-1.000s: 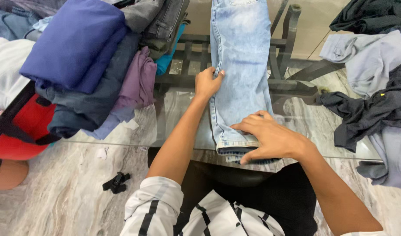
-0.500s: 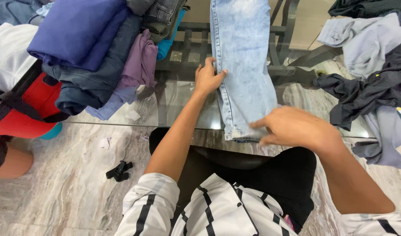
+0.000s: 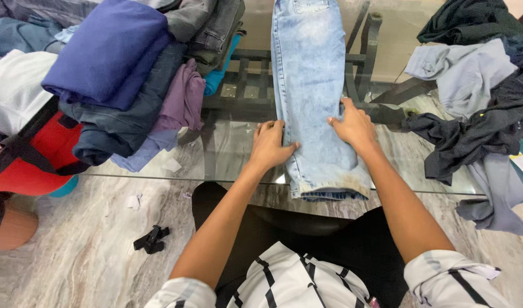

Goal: The person folds a pair of light-wash jeans on a glass table, smoothing and aligning the legs before folding them into a compact rectangle. Then the person folds a dark gray t-shirt by hand, smoothing the fabric and folding the sleeves and body into a neat stack.

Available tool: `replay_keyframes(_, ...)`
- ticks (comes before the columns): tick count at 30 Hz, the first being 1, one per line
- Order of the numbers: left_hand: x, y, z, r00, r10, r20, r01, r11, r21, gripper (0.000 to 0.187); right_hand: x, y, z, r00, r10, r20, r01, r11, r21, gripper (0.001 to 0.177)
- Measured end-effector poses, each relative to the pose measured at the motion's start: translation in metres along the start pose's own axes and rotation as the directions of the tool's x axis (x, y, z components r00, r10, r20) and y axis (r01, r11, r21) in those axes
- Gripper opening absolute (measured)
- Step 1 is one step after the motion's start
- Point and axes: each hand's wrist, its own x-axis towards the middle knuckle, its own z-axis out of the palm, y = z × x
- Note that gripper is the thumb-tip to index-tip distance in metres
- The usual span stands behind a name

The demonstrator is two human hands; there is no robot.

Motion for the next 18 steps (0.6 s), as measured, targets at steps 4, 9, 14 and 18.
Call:
replay_keyframes(4, -0.008, 0.006, -0.018, 0.972, -0.158, 0.173, 0.183, 0.973, -0.141, 0.091, 0.009, 0.039, 0.024, 0.988, -0.050, -0.146, 0.096, 0.939, 0.329, 0.043)
replay_keyframes(9, 0.045, 0.002, -0.025, 0.922, -0.318, 0.220, 0.354, 0.924, -0.144, 0.091, 0.026, 0.066, 0.031, 0.998, -0.016, 0.061, -0.030, 0.722, 0.691, 0.032)
replay_keyframes(14, 0.096, 0.002, -0.005, 0.861, -0.503, 0.076, 0.509, 0.846, -0.160, 0.072, 0.059, 0.064, 0.031, 0.945, 0.163, 0.283, -0.323, 0.332, 0.886, 0.015)
replay_keyframes(18, 0.103, 0.004, 0.018, 0.879, -0.477, -0.011, 0.475, 0.877, -0.073, 0.042, 0.075, 0.046, 0.035, 0.983, 0.039, 0.179, -0.173, 0.527, 0.832, 0.016)
